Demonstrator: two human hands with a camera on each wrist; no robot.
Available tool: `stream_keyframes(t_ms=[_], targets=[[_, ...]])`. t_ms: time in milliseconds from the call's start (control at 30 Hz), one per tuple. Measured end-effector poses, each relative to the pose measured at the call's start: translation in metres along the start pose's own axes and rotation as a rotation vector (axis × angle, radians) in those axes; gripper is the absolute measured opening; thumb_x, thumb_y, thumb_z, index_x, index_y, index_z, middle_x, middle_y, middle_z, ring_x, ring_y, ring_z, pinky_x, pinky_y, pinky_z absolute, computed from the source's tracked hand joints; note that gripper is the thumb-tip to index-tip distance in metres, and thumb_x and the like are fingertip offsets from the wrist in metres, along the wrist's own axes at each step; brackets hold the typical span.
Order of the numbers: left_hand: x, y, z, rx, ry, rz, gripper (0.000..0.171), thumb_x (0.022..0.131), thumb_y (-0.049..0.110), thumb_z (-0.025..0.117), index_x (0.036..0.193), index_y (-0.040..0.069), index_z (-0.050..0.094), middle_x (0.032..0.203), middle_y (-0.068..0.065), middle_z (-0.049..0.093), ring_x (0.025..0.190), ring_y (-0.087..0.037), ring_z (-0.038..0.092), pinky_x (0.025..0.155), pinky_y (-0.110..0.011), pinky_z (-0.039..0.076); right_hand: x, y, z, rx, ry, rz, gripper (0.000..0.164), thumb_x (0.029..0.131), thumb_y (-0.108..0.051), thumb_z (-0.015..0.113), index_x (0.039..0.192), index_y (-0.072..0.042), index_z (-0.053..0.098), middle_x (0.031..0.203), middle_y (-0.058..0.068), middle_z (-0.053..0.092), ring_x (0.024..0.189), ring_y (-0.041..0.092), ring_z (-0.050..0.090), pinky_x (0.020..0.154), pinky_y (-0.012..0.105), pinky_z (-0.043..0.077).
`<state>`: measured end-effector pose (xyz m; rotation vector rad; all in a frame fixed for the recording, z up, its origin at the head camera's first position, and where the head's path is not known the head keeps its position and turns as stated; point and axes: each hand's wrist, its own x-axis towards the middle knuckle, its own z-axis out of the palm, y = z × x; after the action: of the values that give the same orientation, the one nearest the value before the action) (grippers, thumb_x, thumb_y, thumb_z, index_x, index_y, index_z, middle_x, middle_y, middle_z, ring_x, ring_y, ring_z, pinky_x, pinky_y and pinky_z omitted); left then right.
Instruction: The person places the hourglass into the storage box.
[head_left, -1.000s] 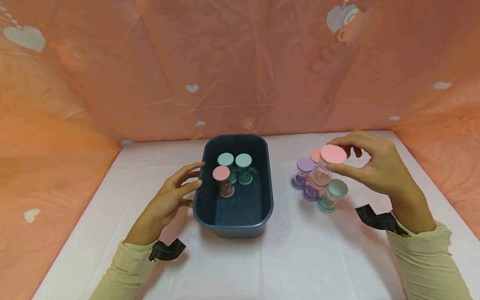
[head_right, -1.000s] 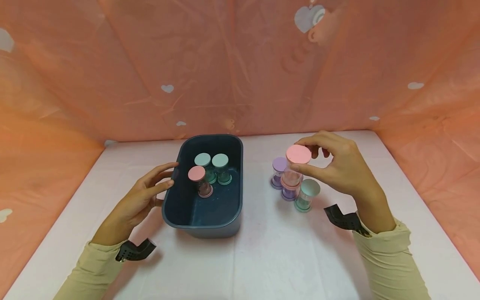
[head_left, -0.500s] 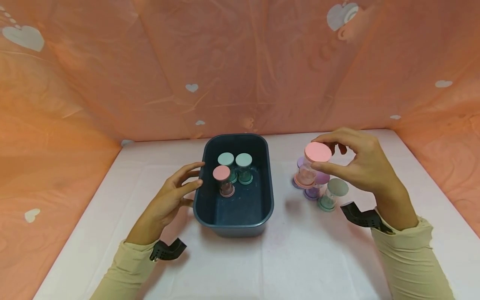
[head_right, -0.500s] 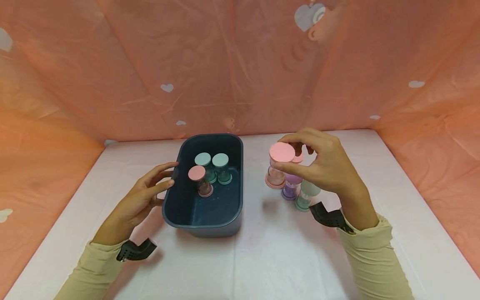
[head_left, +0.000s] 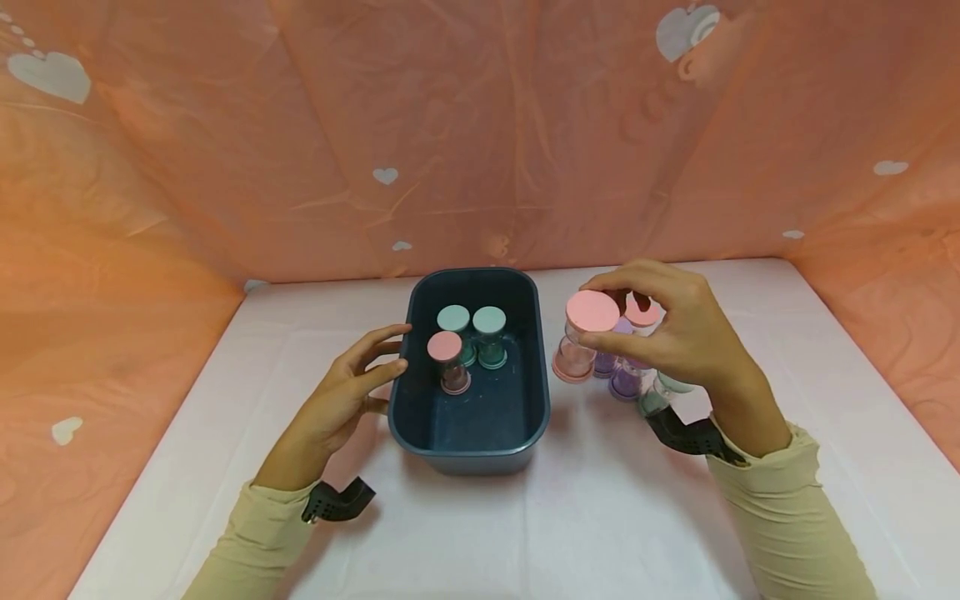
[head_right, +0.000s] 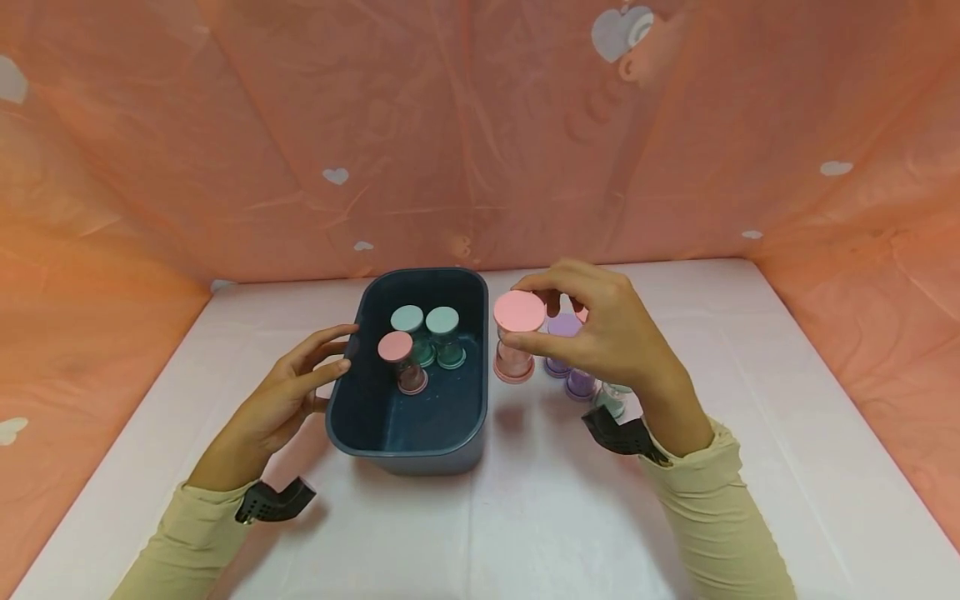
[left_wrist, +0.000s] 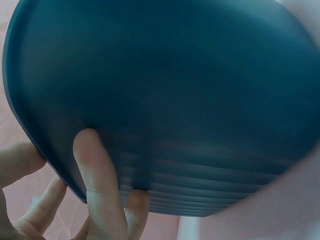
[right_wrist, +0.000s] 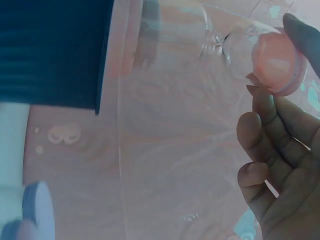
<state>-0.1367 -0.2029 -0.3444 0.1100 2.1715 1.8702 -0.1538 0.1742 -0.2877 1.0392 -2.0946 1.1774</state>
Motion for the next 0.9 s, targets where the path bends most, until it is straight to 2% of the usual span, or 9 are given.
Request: stream_keyframes(t_ms=[200, 467, 733, 900], targets=[[0.001, 0.000, 0.001, -0.001, -0.001, 0.005, 0.049, 0.099, 0.022, 0.059, 0.146, 0.021, 0.045, 0.144, -0.010, 0.041, 0.119, -0.033, 0.050, 0.069, -0.034, 0.054, 0.007, -0.007, 0.009, 0.014, -0.003, -0.012, 0.050, 0.055, -0.006, 0.094, 0.101, -0.012, 0.076, 0.084, -0.005, 0.067, 0.078, 0.002, 0.055, 0.066, 0.020, 0.037], [0.001, -0.001, -0.002, -0.002, 0.012, -0.001, 0.050, 0.099, 0.021, 0.059, 0.147, 0.019, 0.044, 0.140, -0.008, 0.042, 0.110, -0.019, 0.054, 0.068, -0.033, 0.053, 0.019, -0.012, 0.029, 0.063, -0.071, -0.019, 0.049, 0.058, -0.014, 0.096, 0.102, -0.016, 0.074, 0.085, -0.010, 0.064, 0.080, 0.003, 0.056, 0.067, 0.026, 0.039], [0.001, -0.001, -0.002, -0.009, 0.005, 0.004, 0.049, 0.100, 0.022, 0.059, 0.147, 0.019, 0.044, 0.142, -0.010, 0.041, 0.114, -0.024, 0.050, 0.073, -0.037, 0.052, 0.023, -0.012, 0.046, 0.085, -0.103, 0.009, 0.042, 0.066, -0.019, 0.093, 0.103, -0.020, 0.073, 0.088, -0.012, 0.063, 0.081, 0.003, 0.055, 0.067, 0.028, 0.039], [0.001, -0.001, -0.002, -0.014, 0.009, 0.005, 0.050, 0.099, 0.022, 0.059, 0.147, 0.020, 0.044, 0.140, -0.008, 0.041, 0.114, -0.023, 0.051, 0.073, -0.037, 0.052, 0.025, -0.013, 0.050, 0.093, -0.084, 0.007, 0.042, 0.066, -0.018, 0.093, 0.103, -0.019, 0.073, 0.089, -0.012, 0.063, 0.081, 0.002, 0.054, 0.067, 0.029, 0.039]])
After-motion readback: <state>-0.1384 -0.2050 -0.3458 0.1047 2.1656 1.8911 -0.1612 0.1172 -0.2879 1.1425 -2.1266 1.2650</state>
